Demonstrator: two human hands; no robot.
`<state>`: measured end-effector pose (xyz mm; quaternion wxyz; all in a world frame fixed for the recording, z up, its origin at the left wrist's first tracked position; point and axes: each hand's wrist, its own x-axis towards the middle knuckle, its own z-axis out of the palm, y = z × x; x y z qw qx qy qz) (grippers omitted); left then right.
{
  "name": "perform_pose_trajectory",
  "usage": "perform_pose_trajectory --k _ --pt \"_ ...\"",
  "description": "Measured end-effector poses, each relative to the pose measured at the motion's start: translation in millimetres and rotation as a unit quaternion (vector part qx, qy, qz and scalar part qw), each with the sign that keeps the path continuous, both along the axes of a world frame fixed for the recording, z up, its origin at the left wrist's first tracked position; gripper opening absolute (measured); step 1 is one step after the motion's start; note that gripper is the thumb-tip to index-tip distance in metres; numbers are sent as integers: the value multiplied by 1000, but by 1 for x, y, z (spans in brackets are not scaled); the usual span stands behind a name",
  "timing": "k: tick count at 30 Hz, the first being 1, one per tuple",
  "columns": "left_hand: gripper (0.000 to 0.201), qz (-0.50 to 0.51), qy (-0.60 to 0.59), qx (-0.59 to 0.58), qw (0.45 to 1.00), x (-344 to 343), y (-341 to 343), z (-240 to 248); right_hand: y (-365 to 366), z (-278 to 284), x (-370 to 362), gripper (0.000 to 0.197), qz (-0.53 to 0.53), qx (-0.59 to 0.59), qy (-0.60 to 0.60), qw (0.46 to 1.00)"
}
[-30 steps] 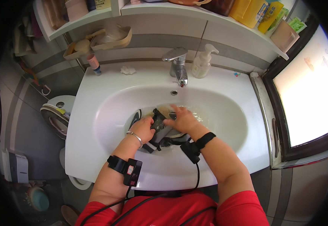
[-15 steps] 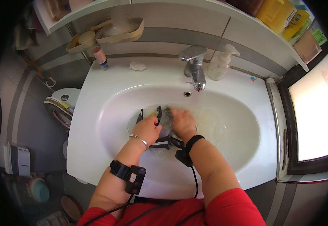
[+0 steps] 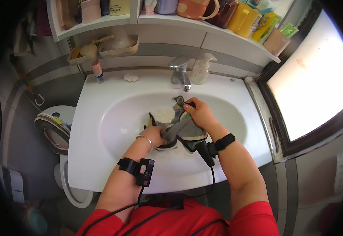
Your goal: Installing a pink plush toilet seat cover and then washing a fabric laundry bag in the sink.
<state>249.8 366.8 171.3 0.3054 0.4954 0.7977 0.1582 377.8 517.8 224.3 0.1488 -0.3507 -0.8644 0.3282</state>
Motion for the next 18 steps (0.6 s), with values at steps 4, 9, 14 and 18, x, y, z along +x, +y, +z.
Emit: perform_pose_trajectory --k 4,9,14,18 --pt "35 -170 38 -104 979 2 9 -25 -17 19 7 26 -53 49 -6 997" --pt "21 -67 42 -23 997 8 11 -18 -21 -9 28 24 -27 173 -125 977" --pt "16 133 10 125 983 -5 11 -26 -54 -37 12 54 112 147 -311 932" --pt "16 208 -5 165 964 -11 16 -21 -60 -65 -7 78 181 175 -411 876"
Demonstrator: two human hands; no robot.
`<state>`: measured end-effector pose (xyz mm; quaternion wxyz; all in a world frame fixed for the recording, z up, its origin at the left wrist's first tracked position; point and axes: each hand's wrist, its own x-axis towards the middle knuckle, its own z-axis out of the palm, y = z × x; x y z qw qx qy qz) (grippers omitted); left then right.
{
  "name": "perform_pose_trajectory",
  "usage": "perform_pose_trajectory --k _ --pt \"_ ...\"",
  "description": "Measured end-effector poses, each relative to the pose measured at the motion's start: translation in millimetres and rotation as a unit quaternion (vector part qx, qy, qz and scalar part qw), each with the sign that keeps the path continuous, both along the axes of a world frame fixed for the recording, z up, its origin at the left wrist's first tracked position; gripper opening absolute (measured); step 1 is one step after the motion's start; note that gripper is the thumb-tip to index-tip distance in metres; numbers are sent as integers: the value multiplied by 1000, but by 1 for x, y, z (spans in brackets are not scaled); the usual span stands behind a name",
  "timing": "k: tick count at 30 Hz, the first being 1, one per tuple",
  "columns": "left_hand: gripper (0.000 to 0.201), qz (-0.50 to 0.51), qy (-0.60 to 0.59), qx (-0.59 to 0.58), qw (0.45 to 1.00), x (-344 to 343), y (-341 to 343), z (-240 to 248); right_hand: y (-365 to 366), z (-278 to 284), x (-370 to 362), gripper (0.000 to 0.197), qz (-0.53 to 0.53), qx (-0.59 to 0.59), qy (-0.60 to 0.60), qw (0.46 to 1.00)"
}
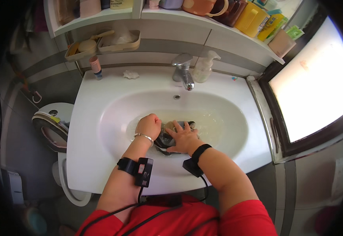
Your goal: Installing a pink plush toilet seat cover and then washing a fabric laundry bag in the sink.
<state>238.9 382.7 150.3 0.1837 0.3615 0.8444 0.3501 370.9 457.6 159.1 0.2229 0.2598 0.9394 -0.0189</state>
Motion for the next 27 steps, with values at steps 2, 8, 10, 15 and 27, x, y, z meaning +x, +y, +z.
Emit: perform_pose_trajectory --k 2,8,10,15,27 --pt "16 24 -3 -6 1000 -1 -5 1 5 -10 -9 77 18 2 3 1000" --pt "15 18 4 -33 999 -1 -10 2 35 -37 -35 54 -1 34 -11 999" --pt "14 22 13 -9 1000 -3 -10 2 49 -51 -47 38 -38 72 6 997" --pt "15 38 11 11 999 -2 -8 5 77 -64 -53 29 -73 27 89 993" --pt "15 170 -122 256 944 -14 -8 5 66 28 21 34 -121 -199 302 924"
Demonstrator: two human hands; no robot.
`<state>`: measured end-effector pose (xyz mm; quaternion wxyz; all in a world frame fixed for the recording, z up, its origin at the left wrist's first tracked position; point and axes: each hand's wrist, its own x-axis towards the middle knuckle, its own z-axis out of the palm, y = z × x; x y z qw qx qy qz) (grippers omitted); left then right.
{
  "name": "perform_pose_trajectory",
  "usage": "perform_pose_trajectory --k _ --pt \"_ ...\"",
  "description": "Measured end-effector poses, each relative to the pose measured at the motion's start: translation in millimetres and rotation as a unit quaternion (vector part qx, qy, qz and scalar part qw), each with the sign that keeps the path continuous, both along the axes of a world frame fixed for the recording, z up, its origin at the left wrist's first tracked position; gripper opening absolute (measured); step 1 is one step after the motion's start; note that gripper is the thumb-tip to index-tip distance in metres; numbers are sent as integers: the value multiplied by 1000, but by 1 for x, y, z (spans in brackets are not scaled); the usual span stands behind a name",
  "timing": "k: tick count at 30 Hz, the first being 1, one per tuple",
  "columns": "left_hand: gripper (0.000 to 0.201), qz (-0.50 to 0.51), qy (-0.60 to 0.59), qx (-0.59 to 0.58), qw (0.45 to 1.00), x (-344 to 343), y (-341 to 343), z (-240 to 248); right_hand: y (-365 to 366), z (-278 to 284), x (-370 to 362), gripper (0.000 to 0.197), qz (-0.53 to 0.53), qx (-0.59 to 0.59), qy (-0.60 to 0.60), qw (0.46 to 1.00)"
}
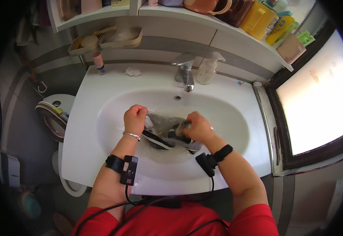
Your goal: Installing a pink plush toilet seat cover and then washing a fabric laundry bag in the sink.
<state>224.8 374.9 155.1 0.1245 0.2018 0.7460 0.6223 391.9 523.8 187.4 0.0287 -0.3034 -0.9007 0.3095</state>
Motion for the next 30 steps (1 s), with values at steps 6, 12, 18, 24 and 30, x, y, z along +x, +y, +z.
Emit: perform_pose_trajectory --k 6,12,18,24,30 --pt "18 22 27 37 999 -3 -2 -3 -54 -30 -23 83 148 193 -131 961" --pt "14 51 -64 86 993 -10 -2 -5 -57 -63 -68 87 229 259 -204 916" --pt "13 61 -111 118 985 -2 -4 1 -51 -87 -95 42 197 284 -162 924" --pt "17 59 -74 119 988 3 4 -3 -27 -99 -115 23 67 173 -105 977" --pt "39 39 163 -114 979 3 6 -30 -18 -52 -88 37 10 75 109 991"
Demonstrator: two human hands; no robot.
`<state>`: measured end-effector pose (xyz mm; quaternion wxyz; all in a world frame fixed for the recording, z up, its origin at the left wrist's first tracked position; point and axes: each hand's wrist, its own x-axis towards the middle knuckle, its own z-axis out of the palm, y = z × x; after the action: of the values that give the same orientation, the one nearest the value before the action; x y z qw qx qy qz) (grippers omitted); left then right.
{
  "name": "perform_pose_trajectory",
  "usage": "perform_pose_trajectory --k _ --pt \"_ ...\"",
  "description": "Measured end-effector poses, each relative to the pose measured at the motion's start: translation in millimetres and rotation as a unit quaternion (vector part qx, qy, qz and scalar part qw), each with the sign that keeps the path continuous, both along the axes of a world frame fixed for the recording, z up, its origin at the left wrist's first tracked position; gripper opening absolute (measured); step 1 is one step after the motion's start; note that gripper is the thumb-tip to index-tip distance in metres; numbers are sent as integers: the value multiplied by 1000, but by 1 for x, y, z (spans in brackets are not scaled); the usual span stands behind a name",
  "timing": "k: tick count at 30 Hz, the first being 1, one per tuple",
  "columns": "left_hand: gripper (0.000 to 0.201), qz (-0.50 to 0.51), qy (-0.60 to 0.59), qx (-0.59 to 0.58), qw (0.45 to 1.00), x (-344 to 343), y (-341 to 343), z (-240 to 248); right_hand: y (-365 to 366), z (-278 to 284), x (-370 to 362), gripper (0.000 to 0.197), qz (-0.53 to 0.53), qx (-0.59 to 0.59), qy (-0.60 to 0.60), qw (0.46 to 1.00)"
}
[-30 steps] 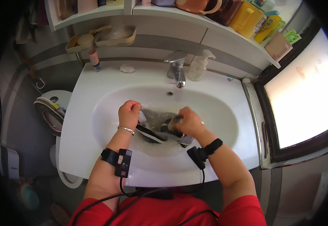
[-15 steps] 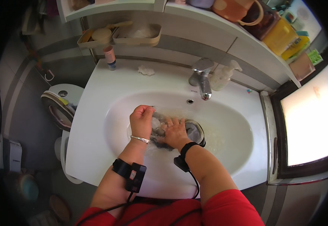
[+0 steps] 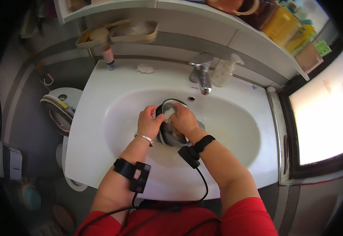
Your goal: Installing a pink plush toilet seat cover and then washing a fabric laundry bag in the sink.
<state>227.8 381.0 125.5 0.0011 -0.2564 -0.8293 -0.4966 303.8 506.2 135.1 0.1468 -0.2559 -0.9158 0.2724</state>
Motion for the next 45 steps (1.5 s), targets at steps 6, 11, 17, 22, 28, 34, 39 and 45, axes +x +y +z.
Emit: perform_pose_trajectory --k 6,11,17,22,28,34,39,45 --pt "57 -162 -242 -25 956 0 -2 12 -15 57 51 25 48 11 -158 986" --pt "57 -140 -223 -22 964 2 2 12 -2 19 85 40 165 97 -228 955" --pt "52 -110 -254 25 961 -4 -3 7 -42 8 62 81 215 161 -392 880" --pt "44 -95 -243 55 964 -1 -5 16 -28 -21 34 70 164 225 -392 877" --pt "44 -83 -254 76 961 1 -6 19 -18 -49 15 41 66 310 -199 927" --pt "45 -108 -199 16 974 2 -2 14 -4 -27 -11 45 -23 131 -301 944" --pt "51 -170 -122 -33 977 5 -3 16 0 18 11 48 19 -6 -158 987" --pt "61 -274 -153 -135 940 9 -10 20 -7 63 58 60 77 -182 -145 970"
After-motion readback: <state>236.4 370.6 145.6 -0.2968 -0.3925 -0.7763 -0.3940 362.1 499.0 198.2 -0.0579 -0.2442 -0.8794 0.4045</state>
